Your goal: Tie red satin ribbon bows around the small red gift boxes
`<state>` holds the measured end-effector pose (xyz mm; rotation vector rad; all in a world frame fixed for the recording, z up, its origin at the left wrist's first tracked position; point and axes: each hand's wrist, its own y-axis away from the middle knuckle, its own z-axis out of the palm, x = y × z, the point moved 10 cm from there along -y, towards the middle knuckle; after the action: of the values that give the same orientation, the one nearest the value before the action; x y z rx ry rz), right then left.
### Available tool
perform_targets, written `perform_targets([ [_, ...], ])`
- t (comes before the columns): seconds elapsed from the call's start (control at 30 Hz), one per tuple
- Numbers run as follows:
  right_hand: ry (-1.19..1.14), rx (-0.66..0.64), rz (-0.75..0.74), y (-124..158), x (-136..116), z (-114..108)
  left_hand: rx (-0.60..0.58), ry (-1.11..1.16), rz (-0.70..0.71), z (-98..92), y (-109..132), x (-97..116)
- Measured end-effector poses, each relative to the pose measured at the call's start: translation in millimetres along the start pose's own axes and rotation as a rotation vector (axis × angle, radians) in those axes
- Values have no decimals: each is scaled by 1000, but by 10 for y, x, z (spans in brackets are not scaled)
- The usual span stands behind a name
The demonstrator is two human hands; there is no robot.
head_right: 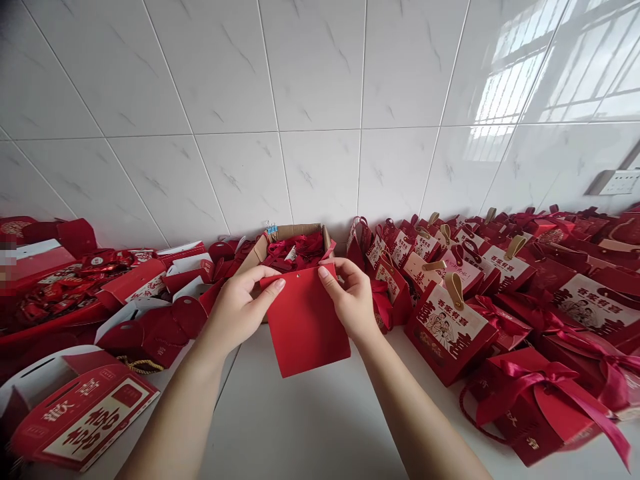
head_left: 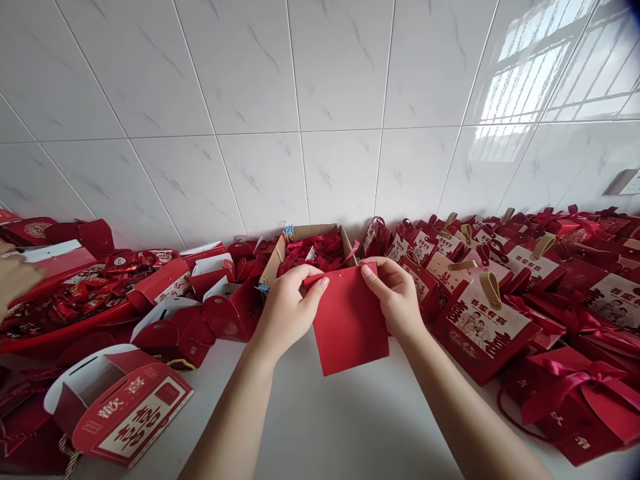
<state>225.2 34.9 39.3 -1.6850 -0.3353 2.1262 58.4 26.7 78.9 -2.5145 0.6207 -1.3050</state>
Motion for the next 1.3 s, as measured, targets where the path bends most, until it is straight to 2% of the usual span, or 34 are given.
perform_targets([
  [0.07, -13, -95, 54, -23, 42, 21, -13, -32, -11, -34, 7, -23],
  [0.17, 159, -406, 109, 7, 105, 173, -140, -147, -33, 18, 27, -94],
  [0.23, 338, -598, 82, 70, 142, 254, -230, -218, -32, 87, 48, -137],
  [0.3, 473, -670, 29, 97, 159, 268, -267, -261, -26, 131, 59, -164],
  [0.63, 727, -625, -89, 86, 53, 260, -302, -297, -47, 260, 54, -220],
  [0.83, 733, -663, -69, 97, 105, 239, -322, -273, -41, 296, 65, -230],
  [0.97, 729, -696, 30, 108, 213, 207, -368, -292, -108, 319, 67, -293],
  [1.07, 770, -651, -10, 83, 166, 190, -399, -311, -149, 343, 99, -310],
  [1.17, 820, -607, -69, 75, 91, 188, -438, -314, -175, 402, 216, -246],
  [1.3, 757, -748, -112, 181, 24, 315, -501, -267, -158, 505, 441, -12],
])
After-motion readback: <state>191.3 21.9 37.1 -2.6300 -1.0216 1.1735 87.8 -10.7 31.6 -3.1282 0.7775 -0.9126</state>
